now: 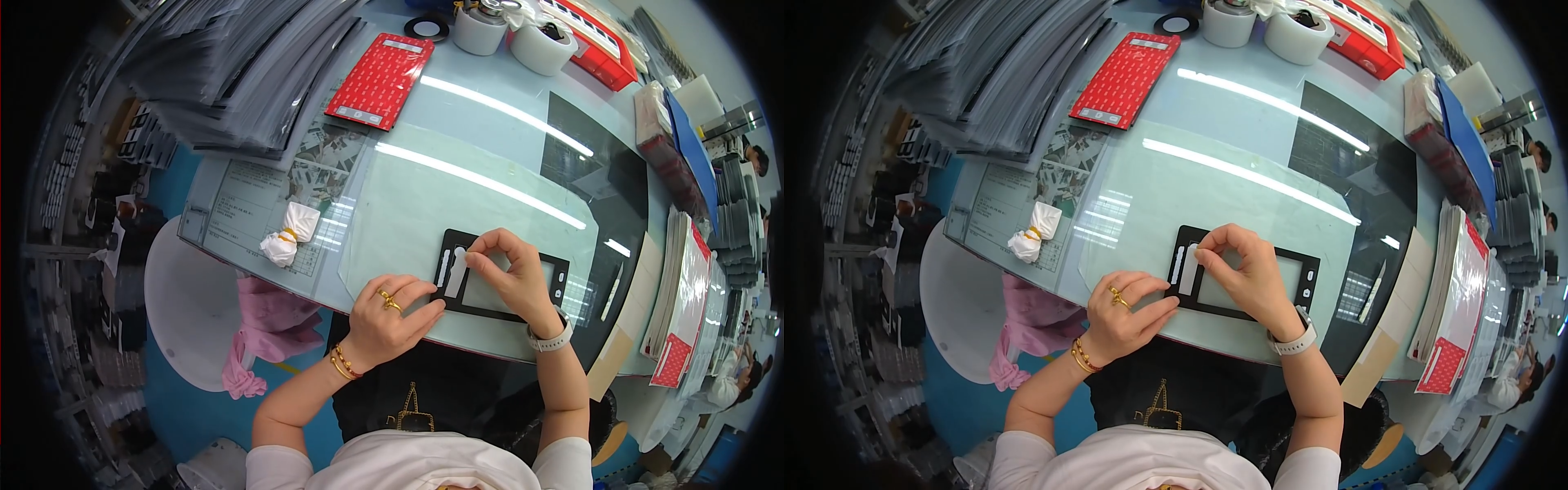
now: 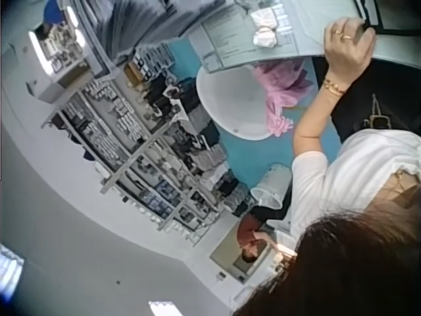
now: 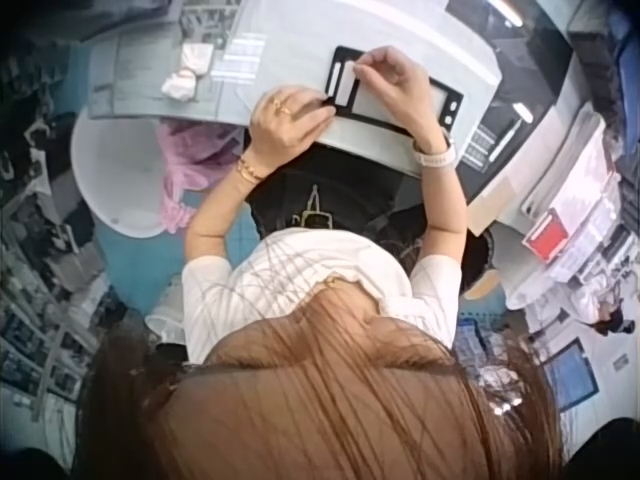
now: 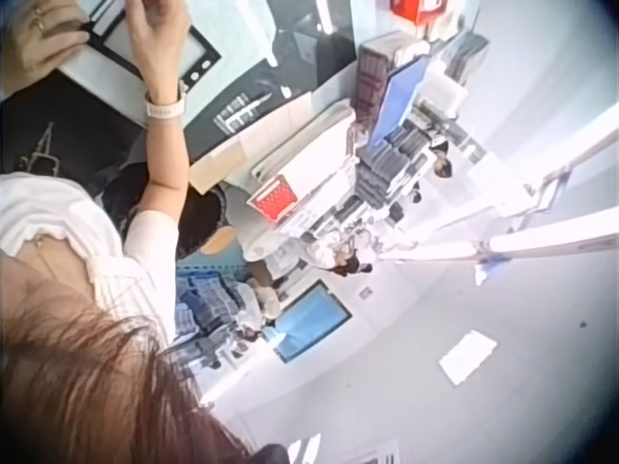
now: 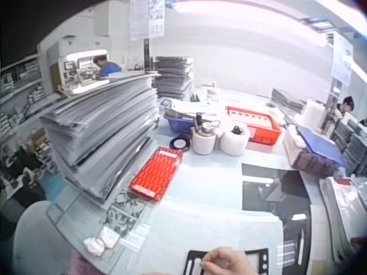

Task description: Assembling a tablet screen into a frame, cleaning the surface, and inserting it into a protective red sleeve.

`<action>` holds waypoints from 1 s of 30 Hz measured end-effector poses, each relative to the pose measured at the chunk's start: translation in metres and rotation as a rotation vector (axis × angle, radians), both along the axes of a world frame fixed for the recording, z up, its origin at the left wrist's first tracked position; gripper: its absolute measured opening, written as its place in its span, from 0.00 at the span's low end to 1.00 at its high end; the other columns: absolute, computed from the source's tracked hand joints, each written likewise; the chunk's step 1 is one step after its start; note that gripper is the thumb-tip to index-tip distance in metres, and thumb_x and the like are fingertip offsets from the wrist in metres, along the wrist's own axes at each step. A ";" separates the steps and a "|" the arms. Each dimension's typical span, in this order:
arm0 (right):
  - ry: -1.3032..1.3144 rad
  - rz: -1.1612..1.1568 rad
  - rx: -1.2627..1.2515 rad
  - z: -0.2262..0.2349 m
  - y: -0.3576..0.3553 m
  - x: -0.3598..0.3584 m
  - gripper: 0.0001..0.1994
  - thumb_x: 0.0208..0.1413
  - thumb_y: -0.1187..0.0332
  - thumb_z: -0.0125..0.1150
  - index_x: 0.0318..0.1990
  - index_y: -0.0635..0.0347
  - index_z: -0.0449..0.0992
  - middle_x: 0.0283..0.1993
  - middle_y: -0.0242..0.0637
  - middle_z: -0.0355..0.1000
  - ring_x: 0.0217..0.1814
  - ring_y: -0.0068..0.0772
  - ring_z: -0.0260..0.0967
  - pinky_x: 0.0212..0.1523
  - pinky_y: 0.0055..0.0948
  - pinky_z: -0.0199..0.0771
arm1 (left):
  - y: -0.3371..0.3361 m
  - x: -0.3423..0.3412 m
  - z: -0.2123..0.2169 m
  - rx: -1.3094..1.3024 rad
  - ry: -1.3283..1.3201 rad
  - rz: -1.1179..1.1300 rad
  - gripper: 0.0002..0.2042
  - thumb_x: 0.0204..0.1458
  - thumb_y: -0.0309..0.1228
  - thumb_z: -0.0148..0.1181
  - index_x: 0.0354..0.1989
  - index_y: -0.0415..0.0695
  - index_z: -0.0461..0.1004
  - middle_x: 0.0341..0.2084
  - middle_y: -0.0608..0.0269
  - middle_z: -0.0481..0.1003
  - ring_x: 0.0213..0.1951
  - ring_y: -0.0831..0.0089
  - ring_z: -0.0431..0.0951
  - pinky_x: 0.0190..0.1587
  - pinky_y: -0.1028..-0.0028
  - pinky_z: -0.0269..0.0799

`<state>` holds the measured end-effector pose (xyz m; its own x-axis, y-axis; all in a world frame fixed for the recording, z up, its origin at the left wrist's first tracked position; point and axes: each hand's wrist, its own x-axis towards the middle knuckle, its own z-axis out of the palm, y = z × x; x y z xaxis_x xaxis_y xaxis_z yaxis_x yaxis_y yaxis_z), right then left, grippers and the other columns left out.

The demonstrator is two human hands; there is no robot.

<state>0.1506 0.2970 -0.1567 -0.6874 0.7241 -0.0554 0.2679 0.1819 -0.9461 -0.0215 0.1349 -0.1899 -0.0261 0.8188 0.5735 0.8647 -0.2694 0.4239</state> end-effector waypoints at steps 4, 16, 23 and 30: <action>0.000 -0.003 -0.005 0.001 0.000 0.000 0.05 0.60 0.74 0.68 0.39 0.65 0.79 0.36 0.30 0.80 0.41 0.21 0.75 0.48 0.24 0.75 | 0.000 0.000 -0.001 0.002 0.000 0.001 0.11 0.43 0.30 0.76 0.37 0.54 0.85 0.42 0.71 0.79 0.44 0.66 0.80 0.47 0.64 0.76; 0.004 -0.002 -0.014 0.000 0.000 0.000 0.05 0.60 0.75 0.68 0.40 0.65 0.79 0.36 0.31 0.80 0.41 0.21 0.75 0.48 0.24 0.75 | 0.000 0.000 0.001 -0.008 0.027 0.010 0.14 0.43 0.30 0.76 0.41 0.56 0.87 0.42 0.72 0.78 0.46 0.68 0.79 0.47 0.64 0.76; -0.007 -0.008 -0.009 0.001 0.000 -0.001 0.05 0.60 0.75 0.68 0.39 0.65 0.79 0.36 0.31 0.80 0.40 0.21 0.75 0.47 0.24 0.75 | 0.000 0.000 0.001 -0.012 0.032 0.009 0.13 0.44 0.30 0.76 0.41 0.56 0.87 0.42 0.72 0.78 0.46 0.68 0.79 0.47 0.64 0.75; -0.007 -0.005 0.012 0.000 0.000 -0.001 0.05 0.60 0.74 0.68 0.39 0.66 0.79 0.35 0.32 0.80 0.40 0.22 0.75 0.46 0.24 0.75 | 0.000 0.000 0.003 -0.032 0.037 0.012 0.13 0.45 0.31 0.75 0.41 0.56 0.87 0.42 0.72 0.79 0.46 0.68 0.79 0.49 0.63 0.75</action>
<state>0.1498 0.2974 -0.1564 -0.6831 0.7285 -0.0521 0.2758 0.1913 -0.9420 -0.0211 0.1347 -0.1874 -0.0154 0.8364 0.5478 0.8829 -0.2458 0.4001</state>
